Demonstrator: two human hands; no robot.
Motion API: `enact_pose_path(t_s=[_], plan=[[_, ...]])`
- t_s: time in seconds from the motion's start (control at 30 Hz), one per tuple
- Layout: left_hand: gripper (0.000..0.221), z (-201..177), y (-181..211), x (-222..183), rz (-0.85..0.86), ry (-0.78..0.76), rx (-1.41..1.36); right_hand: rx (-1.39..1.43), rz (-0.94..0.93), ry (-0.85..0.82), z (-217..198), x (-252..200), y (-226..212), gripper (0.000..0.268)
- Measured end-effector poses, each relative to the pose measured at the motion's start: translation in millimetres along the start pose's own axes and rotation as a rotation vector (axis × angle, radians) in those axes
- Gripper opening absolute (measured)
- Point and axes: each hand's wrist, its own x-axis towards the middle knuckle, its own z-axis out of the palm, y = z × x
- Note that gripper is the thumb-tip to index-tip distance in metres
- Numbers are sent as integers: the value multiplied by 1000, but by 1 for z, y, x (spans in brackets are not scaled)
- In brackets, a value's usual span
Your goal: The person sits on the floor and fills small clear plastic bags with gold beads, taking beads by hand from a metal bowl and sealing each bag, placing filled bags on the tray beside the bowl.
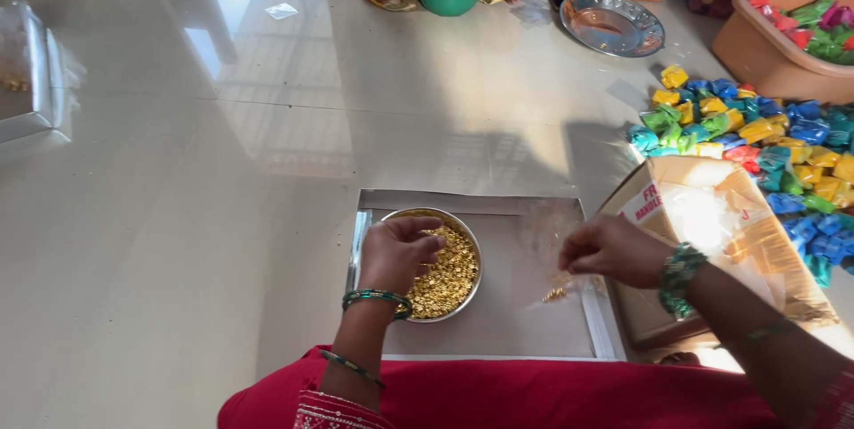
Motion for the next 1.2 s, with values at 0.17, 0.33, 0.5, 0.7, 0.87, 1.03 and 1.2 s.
enact_pose_path(t_s=[0.17,0.33,0.5,0.7,0.87,1.03,1.2], plan=[[27,1,-1,-2,-68,43,153,-138,190,-37,55,35,82,13],[26,-4,1,-4,-37,102,199,-401,342,232,47,29,52,12],[25,-5,6,-9,-55,122,269,-429,346,326,59,34,56,15],[25,-8,-3,-3,-39,156,215,-429,279,413,45,32,57,26],[27,-10,0,-6,10,181,256,-168,119,871,-46,-26,66,26],[26,-7,5,-9,16,154,288,-334,374,441,-78,-66,160,37],[27,-8,-1,-6,11,164,286,216,464,287,-44,-50,219,40]])
